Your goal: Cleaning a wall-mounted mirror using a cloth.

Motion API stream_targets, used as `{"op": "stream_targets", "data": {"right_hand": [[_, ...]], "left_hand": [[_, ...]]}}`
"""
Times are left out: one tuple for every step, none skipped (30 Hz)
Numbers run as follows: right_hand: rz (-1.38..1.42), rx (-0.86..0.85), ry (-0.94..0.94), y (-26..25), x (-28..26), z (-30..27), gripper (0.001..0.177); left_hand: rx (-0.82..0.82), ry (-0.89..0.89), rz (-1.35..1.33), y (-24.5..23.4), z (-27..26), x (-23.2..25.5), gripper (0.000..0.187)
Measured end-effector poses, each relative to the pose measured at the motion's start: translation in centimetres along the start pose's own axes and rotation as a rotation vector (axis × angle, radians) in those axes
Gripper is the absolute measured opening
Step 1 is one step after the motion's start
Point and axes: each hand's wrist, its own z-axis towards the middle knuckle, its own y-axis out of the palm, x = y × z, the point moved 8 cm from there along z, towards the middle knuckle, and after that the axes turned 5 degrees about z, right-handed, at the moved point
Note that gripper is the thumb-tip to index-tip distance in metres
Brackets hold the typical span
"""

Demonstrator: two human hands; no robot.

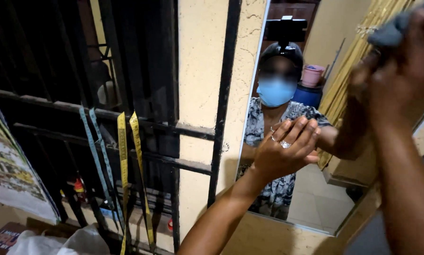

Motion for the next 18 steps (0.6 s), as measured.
{"op": "stream_targets", "data": {"right_hand": [[-0.003, 0.0, 0.003, 1.2, -0.9, 0.4, 0.056], [-0.075, 0.002, -0.132, 2.4, -2.8, 0.6, 0.059], [-0.146, 0.003, -0.267, 3.6, -4.7, 0.8, 0.063], [-0.15, 0.002, -0.265, 4.4, -5.5, 0.2, 0.063], [-0.143, -0.085, -0.304, 5.8, -6.6, -0.5, 0.06], [-0.135, -0.172, -0.342, 7.2, -7.8, -1.2, 0.057], [-0.138, -0.175, -0.344, 6.7, -7.8, -2.1, 0.057], [-0.153, -0.245, -0.379, 6.6, -8.2, -3.1, 0.059], [-0.164, -0.314, -0.412, 6.6, -8.5, -4.3, 0.062], [-0.164, -0.316, -0.411, 5.7, -7.9, -4.9, 0.062], [-0.111, -0.358, -0.412, 5.0, -7.2, -5.5, 0.063], [-0.056, -0.399, -0.412, 4.3, -6.5, -6.1, 0.064], [-0.058, -0.399, -0.412, 3.6, -5.6, -5.9, 0.064], [-0.048, -0.352, -0.362, 2.5, -4.4, -5.5, 0.063], [-0.037, -0.304, -0.317, 1.5, -3.2, -4.9, 0.061], [-0.037, -0.303, -0.32, 1.6, -1.9, -4.0, 0.061], [-0.168, -0.239, -0.309, 1.5, -0.4, -3.0, 0.058], [-0.296, -0.174, -0.298, 1.3, 1.1, -2.0, 0.055]], "left_hand": [[0.0, 0.002, -0.004, -0.1, 0.1, 0.0, 0.07], [0.017, 0.007, 0.017, -0.3, 0.2, 0.0, 0.068], [0.036, 0.012, 0.037, -0.5, 0.2, 0.1, 0.066], [0.036, 0.014, 0.033, -0.3, 0.3, 0.0, 0.066], [0.016, 0.007, 0.007, 0.1, 0.3, 0.1, 0.06], [-0.004, 0.001, -0.02, 0.4, 0.3, 0.1, 0.054], [-0.001, -0.002, -0.022, 0.6, 0.2, 0.1, 0.054], [-0.054, -0.004, -0.076, 1.3, 0.2, 0.2, 0.049], [-0.112, -0.006, -0.128, 1.9, -0.1, 0.2, 0.045], [-0.113, -0.007, -0.129, 1.5, 0.0, 0.2, 0.045], [-0.038, -0.016, -0.085, 0.6, 0.1, 0.0, 0.052], [0.037, -0.025, -0.041, -0.3, 0.3, -0.2, 0.059], [0.038, -0.023, -0.042, -0.4, 0.2, -0.2, 0.059], [0.045, -0.019, -0.02, -0.5, 0.2, -0.1, 0.063], [0.054, -0.015, 0.005, -0.7, 0.2, -0.2, 0.068], [0.056, -0.016, 0.006, -0.6, 0.1, -0.1, 0.068], [0.054, -0.02, 0.0, -0.4, 0.0, -0.1, 0.068], [0.052, -0.024, -0.007, -0.2, -0.1, -0.1, 0.069]]}}
